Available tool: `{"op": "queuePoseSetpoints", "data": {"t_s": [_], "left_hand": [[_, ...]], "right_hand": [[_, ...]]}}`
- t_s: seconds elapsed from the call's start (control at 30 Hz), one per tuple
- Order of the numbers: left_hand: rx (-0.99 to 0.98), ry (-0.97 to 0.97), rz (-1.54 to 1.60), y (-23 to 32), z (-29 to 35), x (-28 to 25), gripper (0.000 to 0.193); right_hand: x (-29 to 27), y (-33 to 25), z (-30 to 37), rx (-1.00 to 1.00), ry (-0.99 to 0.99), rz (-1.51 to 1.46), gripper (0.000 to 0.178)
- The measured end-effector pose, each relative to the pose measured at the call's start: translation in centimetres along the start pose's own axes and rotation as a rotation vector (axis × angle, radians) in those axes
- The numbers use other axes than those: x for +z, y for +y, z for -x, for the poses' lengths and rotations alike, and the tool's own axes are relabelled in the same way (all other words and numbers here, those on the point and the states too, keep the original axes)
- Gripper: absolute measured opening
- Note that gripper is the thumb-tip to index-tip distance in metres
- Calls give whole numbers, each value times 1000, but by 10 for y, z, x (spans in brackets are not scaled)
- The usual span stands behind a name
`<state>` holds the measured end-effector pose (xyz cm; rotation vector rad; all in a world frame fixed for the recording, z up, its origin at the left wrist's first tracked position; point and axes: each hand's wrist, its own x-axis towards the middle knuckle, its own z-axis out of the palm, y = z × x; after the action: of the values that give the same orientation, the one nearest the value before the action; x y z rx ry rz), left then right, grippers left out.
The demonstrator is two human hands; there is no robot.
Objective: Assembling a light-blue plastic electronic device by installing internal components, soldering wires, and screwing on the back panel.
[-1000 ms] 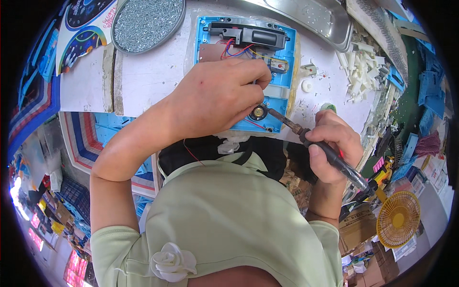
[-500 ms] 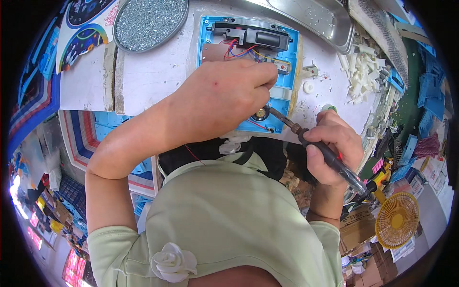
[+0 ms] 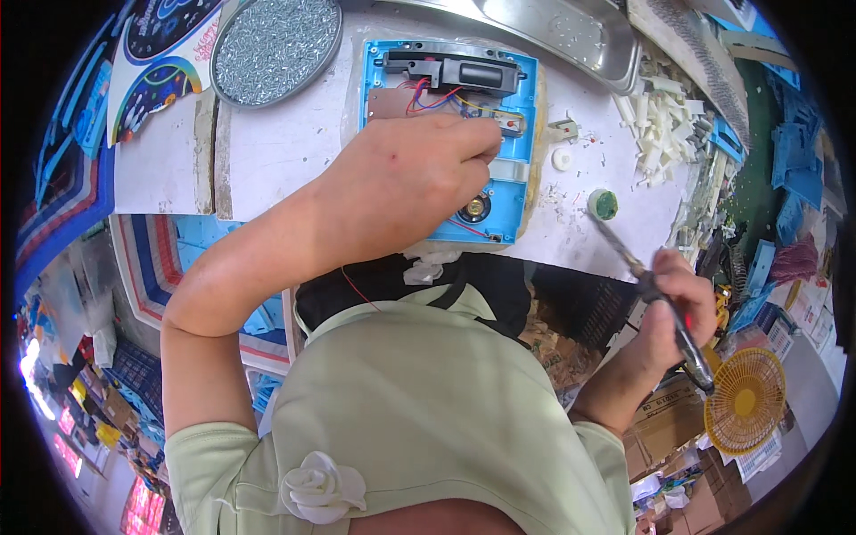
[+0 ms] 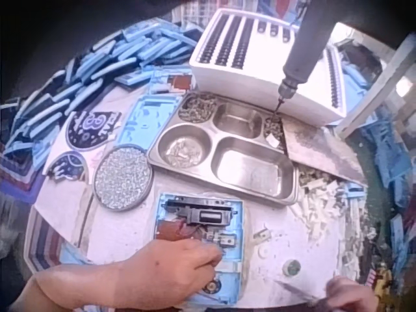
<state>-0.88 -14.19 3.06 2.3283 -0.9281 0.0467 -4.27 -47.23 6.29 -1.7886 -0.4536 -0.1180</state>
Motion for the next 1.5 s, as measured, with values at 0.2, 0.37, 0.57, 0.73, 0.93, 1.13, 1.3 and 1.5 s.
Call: {"op": "queuePoseSetpoints", "data": {"t_s": [0.2, 0.37, 0.57, 0.73, 0.93, 1.13, 1.3, 1.5], "left_hand": [[7, -38, 13, -3, 0, -3, 15], [0, -61, 77, -2, -6, -9, 20], [16, -28, 22, 3, -2, -4, 23], [37, 26, -37, 0, 12, -3, 23], [52, 66, 13, -4, 13, -1, 19], [8, 105, 62, -3, 23, 0, 34], [-77, 206, 128, -2, 28, -7, 39], [3, 147, 60, -7, 26, -3, 37]], "right_hand": [[-111, -11, 70, 109, 447, 52, 32], [-163, -31, 114, 102, 834, 123, 20], [-172, -40, 114, -28, 1109, 301, 9], [-182, -3, 90, 116, 1085, 540, 8], [-197, 49, 84, 431, 1104, 104, 23], [-97, 36, 83, 441, 775, -428, 30], [44, 16, 20, 151, 192, 328, 23], [111, 13, -28, -115, -165, 335, 25]]}}
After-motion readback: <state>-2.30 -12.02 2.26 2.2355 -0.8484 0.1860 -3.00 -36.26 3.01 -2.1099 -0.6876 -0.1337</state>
